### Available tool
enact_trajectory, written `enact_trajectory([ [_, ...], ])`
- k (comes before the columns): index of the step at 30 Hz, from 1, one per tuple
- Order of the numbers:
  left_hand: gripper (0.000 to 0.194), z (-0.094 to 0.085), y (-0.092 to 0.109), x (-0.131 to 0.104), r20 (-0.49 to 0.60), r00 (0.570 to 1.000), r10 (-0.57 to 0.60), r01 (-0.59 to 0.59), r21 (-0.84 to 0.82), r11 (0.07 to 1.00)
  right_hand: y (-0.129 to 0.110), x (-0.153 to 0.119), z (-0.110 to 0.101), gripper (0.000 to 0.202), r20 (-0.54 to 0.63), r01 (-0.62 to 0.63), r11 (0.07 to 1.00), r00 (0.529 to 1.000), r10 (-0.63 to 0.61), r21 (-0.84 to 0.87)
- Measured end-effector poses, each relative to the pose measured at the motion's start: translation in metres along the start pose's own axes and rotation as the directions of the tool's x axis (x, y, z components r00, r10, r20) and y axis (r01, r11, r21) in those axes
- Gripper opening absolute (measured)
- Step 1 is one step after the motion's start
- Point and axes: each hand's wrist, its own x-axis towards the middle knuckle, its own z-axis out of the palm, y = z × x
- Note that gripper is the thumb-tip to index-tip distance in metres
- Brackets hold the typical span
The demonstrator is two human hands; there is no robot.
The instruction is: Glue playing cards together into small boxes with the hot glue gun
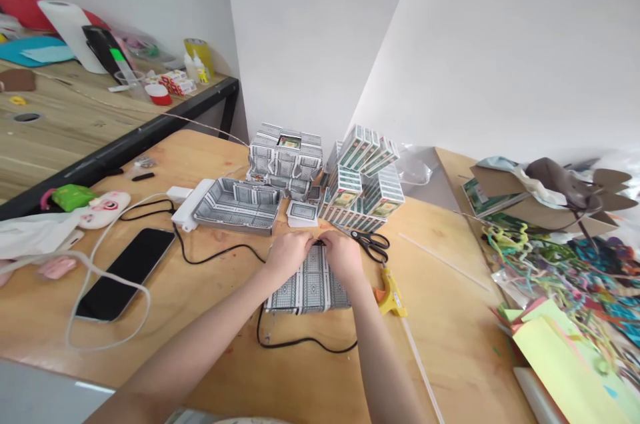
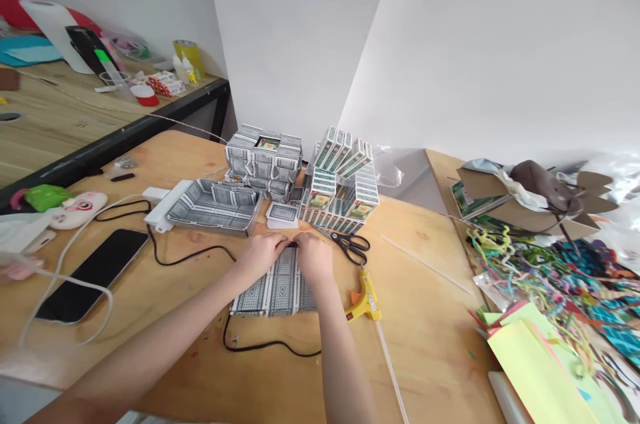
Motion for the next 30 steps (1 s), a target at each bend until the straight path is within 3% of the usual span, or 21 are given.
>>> enact_trajectory([
  [4,0.025,-0.005,-0.004,-0.004,-0.009,1.000,0.011,-0.008,0.329,0.944,0.006,-0.001,0.007,0.026,-0.058,0.009,1.000,0.998,-0.008,0.022],
  [8,0.027,-0.008,-0.009,-0.010,-0.013,1.000,0.027,-0.020,0.378,0.926,0.011,-0.005,0.012,0.022,-0.119,0.003,0.995,0.993,0.009,0.102],
  [13,0.027,-0.008,-0.012,-0.011,0.011,0.996,0.084,-0.082,0.337,0.938,0.015,-0.009,0.012,0.019,-0.132,0.030,0.981,0.991,-0.004,0.194],
  [17,0.031,-0.013,-0.014,-0.010,0.061,0.982,0.180,-0.189,0.197,0.962,0.020,-0.008,0.005,0.017,-0.105,0.077,0.942,0.993,-0.045,0.327],
  [21,0.031,-0.020,-0.015,-0.010,0.090,0.975,0.201,-0.206,0.053,0.977,0.027,0.001,-0.003,0.014,0.018,0.061,0.881,0.997,-0.079,0.470],
  [25,0.029,-0.027,-0.016,-0.009,0.141,0.972,0.188,-0.187,-0.021,0.982,0.028,0.015,-0.008,0.013,0.182,0.017,0.890,0.977,-0.112,0.456],
  [30,0.025,-0.034,-0.019,0.003,0.235,0.963,0.133,-0.119,-0.075,0.990,0.026,0.030,-0.009,0.009,0.290,0.007,0.865,0.941,-0.176,0.501],
])
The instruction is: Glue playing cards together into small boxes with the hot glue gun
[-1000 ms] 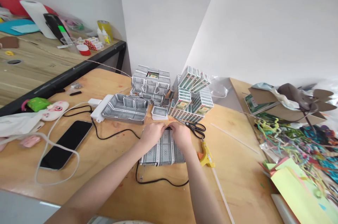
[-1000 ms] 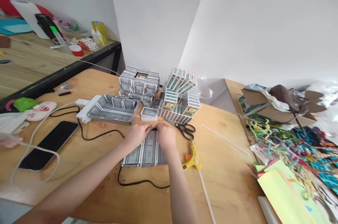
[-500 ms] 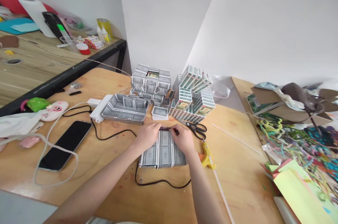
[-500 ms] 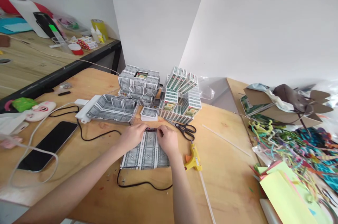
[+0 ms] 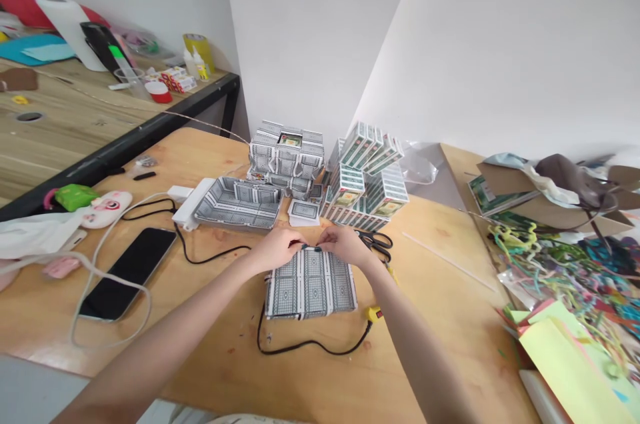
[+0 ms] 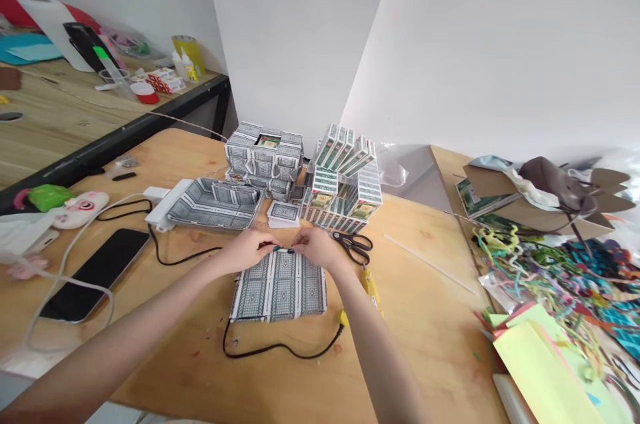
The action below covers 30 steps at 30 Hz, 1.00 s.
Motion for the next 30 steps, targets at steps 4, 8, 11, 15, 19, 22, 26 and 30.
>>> enact_trajectory([
  [4,0.022,-0.004,-0.001,0.003,-0.096,0.994,-0.047,0.045,-0.021,0.999,-0.003,0.005,-0.001,0.018,0.027,0.023,0.999,0.999,-0.022,-0.039],
  [8,0.016,0.004,0.007,-0.013,-0.359,0.933,-0.005,0.042,0.095,0.995,-0.003,0.003,0.009,0.023,-0.089,0.032,0.984,0.995,-0.048,-0.177],
  [11,0.015,0.016,0.012,-0.028,-0.325,0.943,0.075,-0.021,0.166,0.986,-0.002,0.000,0.021,0.024,-0.174,0.015,0.958,0.982,-0.068,-0.285],
  [15,0.020,0.023,0.011,-0.035,-0.257,0.963,0.082,-0.039,0.170,0.985,0.001,-0.001,0.029,0.026,-0.185,0.002,0.966,0.981,-0.052,-0.258],
  [19,0.022,0.018,0.008,-0.031,-0.190,0.981,0.048,-0.016,0.167,0.986,0.001,-0.002,0.029,0.023,-0.175,0.003,0.967,0.983,-0.049,-0.254],
  [22,0.025,0.016,0.008,-0.029,-0.159,0.987,-0.014,0.043,0.179,0.983,0.000,-0.003,0.030,0.022,-0.202,-0.027,0.962,0.979,-0.029,-0.270],
  [26,0.026,0.015,0.010,-0.028,-0.126,0.991,-0.035,0.056,0.167,0.984,0.003,-0.005,0.033,0.022,-0.236,-0.029,0.967,0.971,-0.032,-0.253],
  [30,0.018,0.015,0.009,-0.026,-0.156,0.985,0.075,-0.054,0.131,0.990,0.007,-0.005,0.034,0.021,-0.248,-0.016,0.972,0.968,-0.044,-0.235],
])
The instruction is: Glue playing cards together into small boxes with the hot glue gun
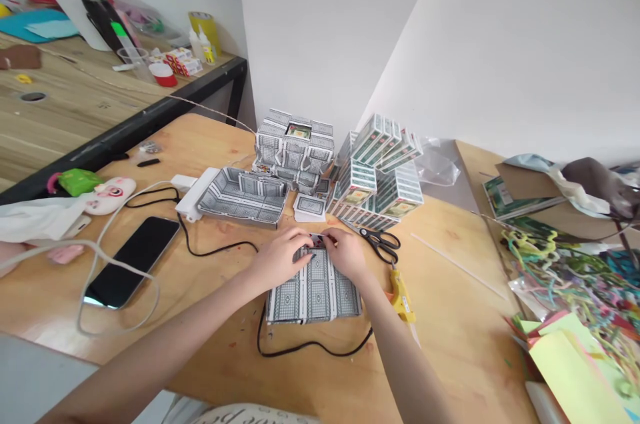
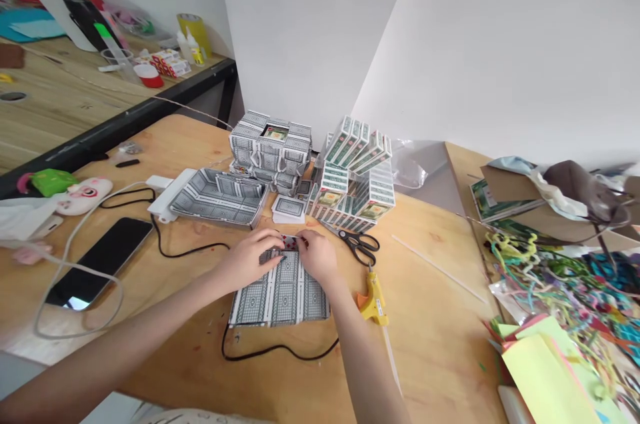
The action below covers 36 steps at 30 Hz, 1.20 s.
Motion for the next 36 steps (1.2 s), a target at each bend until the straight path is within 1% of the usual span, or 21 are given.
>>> enact_trajectory([
  [2,0.016,0.000,-0.002,0.002,-0.005,0.999,0.037,-0.037,-0.017,0.999,0.001,0.000,0.001,0.021,-0.002,-0.002,1.000,1.000,0.002,0.009],
  [6,0.019,-0.003,-0.003,0.005,0.045,0.998,0.051,-0.052,0.017,0.999,0.003,0.001,0.003,0.021,0.001,-0.015,1.000,1.000,0.015,0.007],
  [11,0.021,-0.013,0.010,0.010,0.117,0.992,0.055,-0.079,0.209,0.975,0.003,0.002,0.003,0.021,-0.002,-0.008,1.000,1.000,0.008,0.001],
  [15,0.024,-0.019,0.023,0.017,0.212,0.977,0.037,-0.117,0.378,0.919,0.001,0.000,0.002,0.022,-0.015,0.001,0.999,1.000,-0.001,-0.032],
  [18,0.028,-0.024,0.027,0.023,0.274,0.962,0.017,-0.143,0.449,0.882,0.000,-0.001,0.002,0.023,-0.023,0.005,0.997,1.000,-0.007,-0.075],
  [23,0.035,-0.034,0.030,0.031,0.397,0.917,-0.041,-0.149,0.436,0.888,0.000,-0.001,0.001,0.023,-0.033,-0.003,0.995,0.999,0.000,-0.101],
  [27,0.038,-0.037,0.034,0.040,0.451,0.888,-0.090,-0.142,0.454,0.879,0.001,-0.001,0.001,0.024,-0.033,-0.015,0.994,0.999,0.012,-0.112],
  [30,0.041,-0.036,0.034,0.048,0.495,0.866,-0.075,-0.175,0.439,0.881,0.000,-0.001,0.001,0.024,-0.029,-0.017,0.994,0.999,0.014,-0.112],
  [32,0.037,-0.037,0.030,0.053,0.533,0.844,-0.062,-0.185,0.398,0.899,0.000,0.000,0.001,0.024,-0.025,-0.019,0.994,1.000,0.017,-0.109],
  [34,0.030,-0.039,0.025,0.059,0.574,0.817,-0.060,-0.172,0.341,0.924,0.000,0.000,0.001,0.025,-0.021,-0.022,0.994,1.000,0.020,-0.107],
  [36,0.022,-0.041,0.019,0.064,0.610,0.792,-0.034,-0.167,0.269,0.949,-0.001,0.000,0.001,0.025,-0.017,-0.024,0.994,1.000,0.022,-0.105],
])
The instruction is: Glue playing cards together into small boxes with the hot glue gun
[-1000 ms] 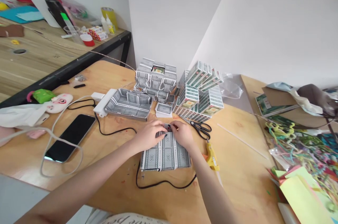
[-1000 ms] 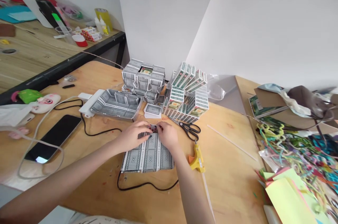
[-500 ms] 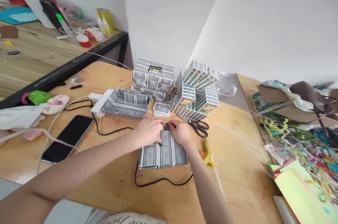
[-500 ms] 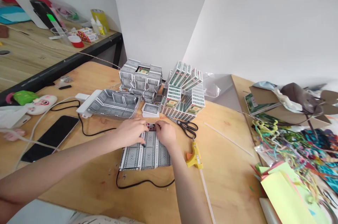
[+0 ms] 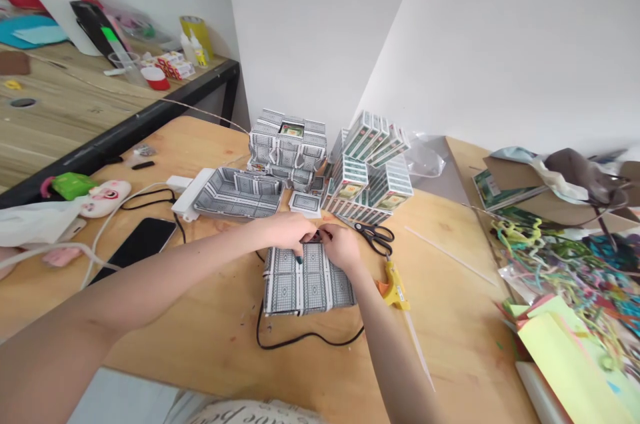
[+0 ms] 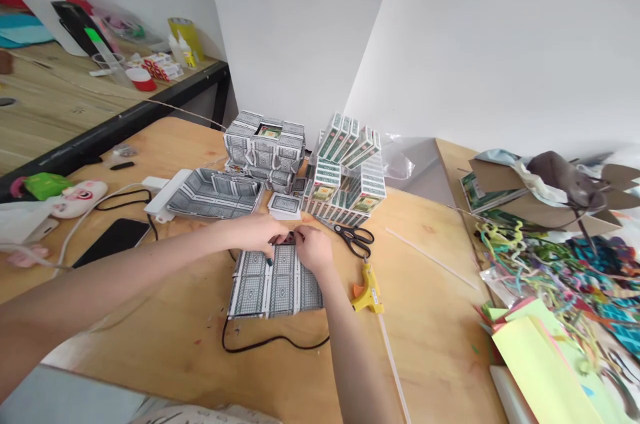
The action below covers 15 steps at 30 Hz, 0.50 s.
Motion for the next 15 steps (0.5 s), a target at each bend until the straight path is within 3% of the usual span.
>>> enact_trajectory([
  [4,0.009,-0.006,-0.012,0.009,0.065,0.992,0.108,-0.100,-0.107,0.989,-0.001,0.000,-0.001,0.024,0.000,-0.007,1.000,1.000,0.007,-0.003],
  [9,0.010,-0.010,-0.022,0.022,0.140,0.972,0.188,-0.160,-0.188,0.969,-0.003,0.000,-0.001,0.025,-0.005,-0.018,1.000,1.000,0.018,-0.008],
  [15,0.011,0.005,-0.038,0.018,0.000,0.981,0.194,-0.182,-0.345,0.921,-0.003,-0.001,-0.001,0.025,-0.022,-0.017,1.000,1.000,0.016,-0.011],
])
